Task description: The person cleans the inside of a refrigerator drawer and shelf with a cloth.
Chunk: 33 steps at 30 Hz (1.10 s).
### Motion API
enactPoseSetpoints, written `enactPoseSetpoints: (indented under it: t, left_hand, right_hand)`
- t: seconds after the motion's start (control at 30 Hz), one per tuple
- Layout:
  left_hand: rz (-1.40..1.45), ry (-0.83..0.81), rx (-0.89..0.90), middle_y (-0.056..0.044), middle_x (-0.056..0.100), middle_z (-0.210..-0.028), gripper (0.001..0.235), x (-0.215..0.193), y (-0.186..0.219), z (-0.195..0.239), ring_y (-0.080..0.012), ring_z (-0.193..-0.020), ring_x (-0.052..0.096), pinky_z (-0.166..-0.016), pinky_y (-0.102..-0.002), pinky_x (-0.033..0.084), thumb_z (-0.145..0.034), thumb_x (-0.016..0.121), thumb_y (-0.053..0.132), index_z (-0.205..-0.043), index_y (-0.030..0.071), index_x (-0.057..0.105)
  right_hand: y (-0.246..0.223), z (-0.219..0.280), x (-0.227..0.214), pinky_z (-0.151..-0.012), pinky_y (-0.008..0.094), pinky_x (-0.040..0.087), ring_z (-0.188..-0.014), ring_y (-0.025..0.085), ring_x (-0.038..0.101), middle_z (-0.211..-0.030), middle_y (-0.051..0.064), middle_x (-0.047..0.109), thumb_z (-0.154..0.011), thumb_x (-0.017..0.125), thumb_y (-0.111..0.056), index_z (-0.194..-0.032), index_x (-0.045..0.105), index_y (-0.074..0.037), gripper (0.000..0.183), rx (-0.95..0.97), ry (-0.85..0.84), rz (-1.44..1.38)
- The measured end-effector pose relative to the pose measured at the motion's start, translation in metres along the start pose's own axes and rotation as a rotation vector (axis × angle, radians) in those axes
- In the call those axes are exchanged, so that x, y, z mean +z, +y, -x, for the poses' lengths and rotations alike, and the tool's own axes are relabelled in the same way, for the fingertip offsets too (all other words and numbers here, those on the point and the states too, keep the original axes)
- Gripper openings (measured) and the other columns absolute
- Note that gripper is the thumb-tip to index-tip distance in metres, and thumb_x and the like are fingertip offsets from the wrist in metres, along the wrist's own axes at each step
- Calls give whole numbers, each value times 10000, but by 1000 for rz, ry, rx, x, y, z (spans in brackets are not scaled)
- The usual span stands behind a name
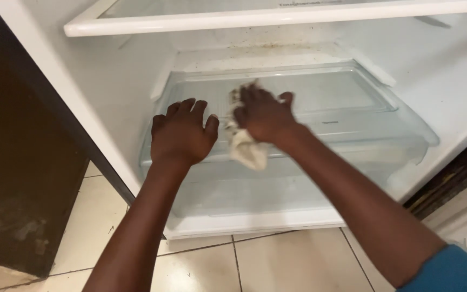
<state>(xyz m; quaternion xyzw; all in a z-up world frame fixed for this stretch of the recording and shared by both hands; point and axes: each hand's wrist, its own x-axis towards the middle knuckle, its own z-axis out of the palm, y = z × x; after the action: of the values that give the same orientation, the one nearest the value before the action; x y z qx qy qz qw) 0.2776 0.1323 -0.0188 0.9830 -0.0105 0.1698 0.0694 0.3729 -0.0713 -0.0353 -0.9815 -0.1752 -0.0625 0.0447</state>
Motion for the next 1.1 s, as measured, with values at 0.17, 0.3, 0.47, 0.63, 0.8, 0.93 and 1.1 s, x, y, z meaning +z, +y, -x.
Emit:
enactPoseSetpoints:
  t: [0.17, 0.3, 0.47, 0.63, 0.8, 0.93, 1.1]
  left_hand:
    - [76, 50, 21, -27, 544, -1472, 525, -9, -3, 0, -236, -1361, 477, -1050, -533, 378, -970, 454, 481, -1394, 192, 566]
    - [128, -59, -101, -28, 584, -1457, 515, -31, 10, -8, -281, -1330, 530, -1079, -530, 391, -1004, 388, 485, -1400, 222, 586]
    - [182, -315, -254, -125, 595, -1483, 680, -50, 79, -49, -342, -1346, 576, -1124, -527, 427, -1048, 279, 618, -1445, 147, 567]
    - [86, -299, 119, -49, 335, -1660, 663, 8, 151, -48, -337, -1530, 294, -1269, -505, 192, -1007, 261, 630, -1525, 264, 452]
    - [67, -180, 77, -82, 365, -1636, 666, 2, 91, -47, -351, -1486, 351, -1188, -559, 295, -1023, 283, 561, -1564, 185, 381]
    - [279, -212, -25, -61, 354, -1630, 713, 11, -34, -65, -332, -1376, 474, -1135, -464, 355, -978, 397, 513, -1613, 222, 253]
    - [545, -229, -214, -100, 658, -1363, 600, -22, -12, -58, -286, -1184, 647, -1037, -395, 483, -954, 600, 391, -1529, 250, 501]
  right_hand:
    - [12, 33, -16, -1104, 649, 253, -1419, 264, 444, -1619, 134, 381, -1024, 401, -496, -1598, 394, -167, 661, -224, 163, -111]
    - [107, 82, -29, -1035, 665, 295, -1416, 314, 431, -1605, 78, 433, -1000, 376, -527, -1567, 469, -332, 607, 146, 200, -40]
    - [169, 108, -23, -1079, 621, 280, -1414, 255, 460, -1617, 64, 422, -1001, 369, -609, -1561, 463, -348, 625, 310, 193, 173]
    - [153, 96, -56, -1052, 572, 299, -1395, 299, 444, -1671, 33, 296, -958, 358, -638, -1594, 323, -431, 669, 403, -68, 140]
    - [188, 102, -48, -1103, 531, 275, -1434, 320, 353, -1644, 52, 322, -976, 378, -663, -1530, 427, -478, 585, 247, 79, 120]
    - [183, 112, -45, -1126, 513, 305, -1376, 308, 449, -1501, 51, 527, -966, 535, -465, -1402, 631, -361, 459, 218, 274, -23]
    - [167, 124, -56, -1033, 466, 482, -1095, 345, 662, -1291, 142, 682, -859, 566, -140, -1221, 751, -134, 407, 342, 428, -225]
